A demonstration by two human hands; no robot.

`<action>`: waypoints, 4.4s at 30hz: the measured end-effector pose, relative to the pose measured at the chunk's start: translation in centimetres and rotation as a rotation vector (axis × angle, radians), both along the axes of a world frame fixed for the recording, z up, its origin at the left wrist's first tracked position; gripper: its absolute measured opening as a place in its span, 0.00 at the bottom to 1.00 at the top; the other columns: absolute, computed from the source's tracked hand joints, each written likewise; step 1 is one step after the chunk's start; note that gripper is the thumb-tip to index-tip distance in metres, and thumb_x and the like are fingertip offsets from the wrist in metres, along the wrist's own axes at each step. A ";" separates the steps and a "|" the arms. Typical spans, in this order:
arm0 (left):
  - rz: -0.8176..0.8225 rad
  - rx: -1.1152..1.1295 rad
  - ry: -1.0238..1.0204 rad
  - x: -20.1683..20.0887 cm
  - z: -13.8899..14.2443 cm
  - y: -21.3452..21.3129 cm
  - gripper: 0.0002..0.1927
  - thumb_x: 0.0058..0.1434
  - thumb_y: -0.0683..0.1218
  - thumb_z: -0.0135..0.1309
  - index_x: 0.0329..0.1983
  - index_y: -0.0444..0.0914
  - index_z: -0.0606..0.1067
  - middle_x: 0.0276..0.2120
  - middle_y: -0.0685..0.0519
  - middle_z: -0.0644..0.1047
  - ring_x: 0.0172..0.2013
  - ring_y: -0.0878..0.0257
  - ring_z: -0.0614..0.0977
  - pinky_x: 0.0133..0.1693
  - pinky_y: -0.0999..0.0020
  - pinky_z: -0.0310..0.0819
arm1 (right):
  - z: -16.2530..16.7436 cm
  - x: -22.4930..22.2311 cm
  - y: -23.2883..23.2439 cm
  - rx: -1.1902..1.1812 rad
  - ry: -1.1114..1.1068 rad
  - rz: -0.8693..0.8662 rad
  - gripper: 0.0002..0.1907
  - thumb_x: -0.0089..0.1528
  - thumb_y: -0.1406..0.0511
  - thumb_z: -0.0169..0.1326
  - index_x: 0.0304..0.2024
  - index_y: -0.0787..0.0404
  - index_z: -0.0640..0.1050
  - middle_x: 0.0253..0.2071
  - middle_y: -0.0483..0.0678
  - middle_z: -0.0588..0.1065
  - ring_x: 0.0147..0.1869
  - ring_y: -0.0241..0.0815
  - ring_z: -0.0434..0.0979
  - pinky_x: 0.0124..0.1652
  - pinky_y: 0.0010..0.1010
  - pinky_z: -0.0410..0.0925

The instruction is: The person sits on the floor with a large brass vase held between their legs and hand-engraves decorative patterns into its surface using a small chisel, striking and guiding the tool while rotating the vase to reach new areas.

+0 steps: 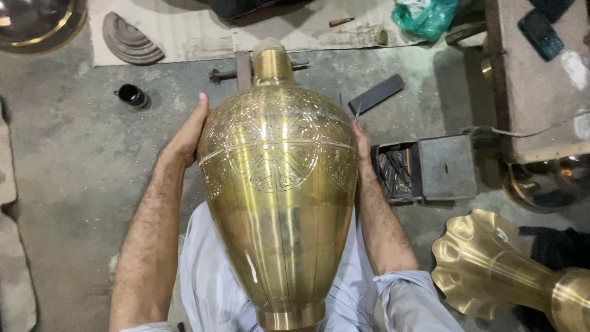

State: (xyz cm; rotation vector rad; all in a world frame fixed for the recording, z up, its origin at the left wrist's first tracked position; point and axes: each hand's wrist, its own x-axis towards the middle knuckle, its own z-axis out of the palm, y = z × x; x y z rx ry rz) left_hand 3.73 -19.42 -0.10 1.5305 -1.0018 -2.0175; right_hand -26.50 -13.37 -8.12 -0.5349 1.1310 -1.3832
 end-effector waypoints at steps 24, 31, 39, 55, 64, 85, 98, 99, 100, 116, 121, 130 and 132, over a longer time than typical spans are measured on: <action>0.369 0.028 0.476 -4.5 -3.3 -1.5 0.29 0.71 0.61 0.42 0.64 0.37 0.72 0.58 0.48 0.77 0.54 0.59 0.80 0.55 0.61 0.78 | 5.3 0.0 -4.5 -0.172 0.112 0.028 0.10 0.76 0.61 0.40 0.42 0.57 0.66 0.33 0.43 0.68 0.44 0.42 0.75 0.62 0.45 0.73; 0.429 0.057 0.453 -3.2 -6.4 -0.3 0.25 0.71 0.57 0.45 0.63 0.37 0.72 0.56 0.49 0.77 0.52 0.60 0.80 0.53 0.63 0.78 | 4.2 0.7 -5.8 -0.189 0.149 0.078 0.09 0.77 0.60 0.42 0.45 0.57 0.67 0.34 0.44 0.68 0.53 0.50 0.80 0.59 0.40 0.71; 0.477 0.105 0.433 -3.3 -9.3 2.0 0.21 0.71 0.52 0.48 0.61 0.37 0.73 0.54 0.50 0.77 0.50 0.61 0.80 0.51 0.64 0.78 | 4.6 0.2 -5.5 -0.196 0.159 0.073 0.10 0.77 0.60 0.42 0.44 0.57 0.67 0.35 0.44 0.67 0.51 0.48 0.79 0.58 0.39 0.71; 0.717 -0.145 0.225 -0.7 -9.3 2.1 0.14 0.70 0.43 0.54 0.57 0.36 0.74 0.50 0.52 0.77 0.45 0.64 0.79 0.46 0.68 0.79 | 6.4 -1.7 -3.4 -0.328 0.499 0.098 0.15 0.79 0.55 0.34 0.47 0.57 0.66 0.41 0.43 0.68 0.55 0.44 0.81 0.58 0.43 0.76; 0.329 -0.882 -0.043 7.2 1.3 11.6 0.09 0.77 0.37 0.54 0.59 0.33 0.73 0.52 0.48 0.78 0.53 0.61 0.82 0.59 0.65 0.82 | 21.0 -6.5 11.0 -0.600 1.352 0.522 0.14 0.65 0.71 0.58 0.54 0.63 0.77 0.46 0.53 0.76 0.44 0.40 0.81 0.39 0.27 0.78; -0.465 -1.115 -0.124 -4.5 5.6 14.0 0.17 0.70 0.43 0.58 0.60 0.36 0.74 0.50 0.44 0.82 0.49 0.51 0.87 0.49 0.61 0.83 | 20.3 1.0 9.0 -0.885 1.398 0.669 0.19 0.67 0.71 0.61 0.59 0.68 0.73 0.48 0.56 0.76 0.53 0.54 0.80 0.50 0.41 0.75; -0.456 -1.099 -0.160 -4.3 4.6 13.8 0.15 0.65 0.41 0.61 0.54 0.34 0.77 0.47 0.45 0.83 0.46 0.53 0.88 0.48 0.63 0.84 | 20.3 1.3 8.7 -0.914 1.485 0.747 0.19 0.67 0.70 0.61 0.59 0.67 0.74 0.47 0.52 0.77 0.49 0.50 0.77 0.47 0.38 0.74; -0.440 -1.123 -0.172 -4.3 4.5 14.0 0.15 0.65 0.41 0.62 0.54 0.33 0.77 0.47 0.44 0.83 0.46 0.53 0.87 0.48 0.63 0.84 | 20.3 1.3 8.8 -0.912 1.488 0.749 0.20 0.65 0.70 0.60 0.59 0.67 0.74 0.49 0.53 0.76 0.51 0.50 0.77 0.49 0.38 0.74; -0.423 -1.147 -0.183 -4.3 4.4 14.2 0.15 0.65 0.40 0.62 0.53 0.33 0.77 0.47 0.44 0.83 0.47 0.53 0.87 0.48 0.63 0.83 | 20.4 1.1 8.9 -0.910 1.491 0.753 0.22 0.64 0.71 0.59 0.60 0.67 0.74 0.50 0.53 0.76 0.53 0.50 0.77 0.51 0.37 0.74; -0.389 -1.108 -0.219 -4.0 4.3 16.9 0.14 0.61 0.38 0.63 0.50 0.33 0.77 0.38 0.47 0.82 0.38 0.55 0.87 0.40 0.65 0.82 | 20.9 0.9 8.9 -1.132 1.482 0.810 0.21 0.61 0.68 0.59 0.56 0.64 0.75 0.49 0.51 0.73 0.55 0.49 0.77 0.52 0.37 0.75; -0.393 -1.135 -0.221 -3.9 4.3 16.9 0.14 0.62 0.38 0.63 0.50 0.34 0.78 0.37 0.46 0.82 0.38 0.55 0.86 0.39 0.65 0.81 | 21.2 0.9 9.0 -1.122 1.470 0.819 0.20 0.60 0.68 0.59 0.56 0.64 0.75 0.49 0.51 0.73 0.54 0.49 0.77 0.51 0.37 0.75; -0.388 -1.197 -0.210 -3.3 3.0 17.7 0.14 0.57 0.34 0.60 0.47 0.34 0.77 0.37 0.47 0.81 0.38 0.54 0.86 0.40 0.65 0.83 | 20.5 1.7 8.8 -1.297 1.499 0.788 0.15 0.64 0.67 0.60 0.51 0.65 0.77 0.50 0.52 0.75 0.56 0.48 0.78 0.53 0.38 0.76; -0.277 -1.252 -0.256 -3.7 2.5 19.0 0.14 0.56 0.34 0.61 0.46 0.34 0.76 0.39 0.45 0.81 0.38 0.52 0.86 0.40 0.63 0.83 | 20.3 2.3 8.7 -1.357 1.457 0.805 0.13 0.65 0.67 0.61 0.49 0.65 0.77 0.50 0.53 0.76 0.56 0.48 0.79 0.51 0.37 0.77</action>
